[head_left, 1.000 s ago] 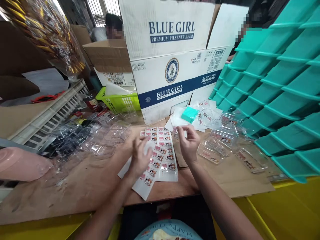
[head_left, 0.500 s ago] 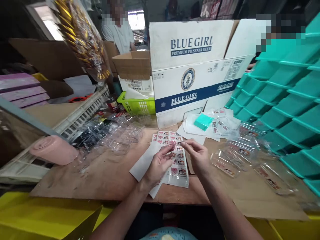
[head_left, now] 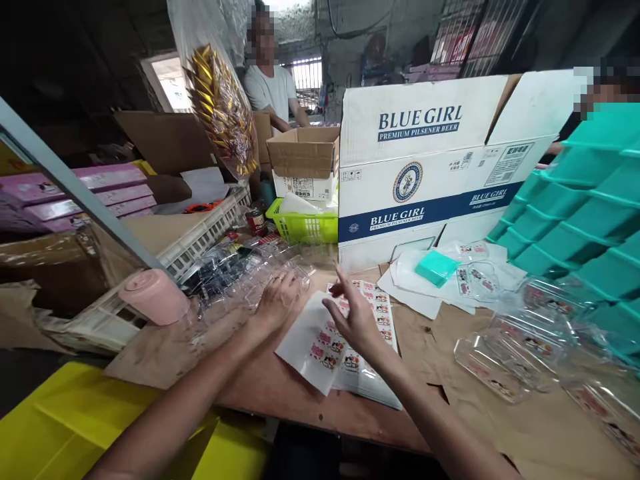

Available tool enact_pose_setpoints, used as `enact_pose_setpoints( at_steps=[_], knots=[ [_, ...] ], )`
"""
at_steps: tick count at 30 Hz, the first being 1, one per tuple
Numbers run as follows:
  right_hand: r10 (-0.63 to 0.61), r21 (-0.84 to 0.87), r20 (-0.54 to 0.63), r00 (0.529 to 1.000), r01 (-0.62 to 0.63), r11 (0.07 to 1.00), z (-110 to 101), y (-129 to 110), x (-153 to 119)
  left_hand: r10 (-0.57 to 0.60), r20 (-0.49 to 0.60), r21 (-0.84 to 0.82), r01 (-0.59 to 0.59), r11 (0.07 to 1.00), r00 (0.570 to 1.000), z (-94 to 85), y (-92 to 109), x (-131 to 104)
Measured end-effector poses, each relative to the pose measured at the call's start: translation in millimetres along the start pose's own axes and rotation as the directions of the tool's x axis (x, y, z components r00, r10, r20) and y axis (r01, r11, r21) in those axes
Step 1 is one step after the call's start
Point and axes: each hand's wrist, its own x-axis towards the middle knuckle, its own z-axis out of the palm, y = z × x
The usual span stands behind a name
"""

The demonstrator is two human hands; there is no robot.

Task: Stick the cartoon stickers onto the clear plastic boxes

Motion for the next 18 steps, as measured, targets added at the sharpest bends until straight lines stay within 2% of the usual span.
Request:
enact_pose_setpoints(
  at_steps=[2,4,7,12,15,18],
  knots=[
    [-0.004,-0.112,0.051,0.999,0.01,0.994,24.1,11.9,29.8,0.029,-0.001,0.013,-0.029,0.999,1.0,-0.8,0.4,-9.9],
    [0.056,-0.177,0.096,0.994,-0.038,0.984,46.1,25.7,55.7,0.05,-0.007,0.029,-0.05,0.998,0.999,-2.2,-1.5,-16.5],
    [0.133,-0.171,0.115,0.984,-0.112,0.979,69.8,45.7,79.5,0.08,-0.029,0.04,-0.078,0.996,0.996,-0.2,-10.7,-19.2],
    [0.194,-0.104,0.114,0.974,-0.183,0.978,76.9,68.7,82.8,0.175,-0.049,-0.041,-0.177,0.983,0.983,10.9,-32.7,-26.7],
    [0.192,-0.084,0.094,0.977,-0.184,0.979,77.1,72.5,77.3,0.21,-0.072,-0.097,-0.217,0.971,0.975,13.7,-39.9,-39.8],
    [0.175,-0.089,0.071,0.982,-0.169,0.982,83.2,69.1,71.3,0.205,-0.152,-0.119,-0.224,0.967,0.967,8.8,-42.0,-50.5]
  ],
)
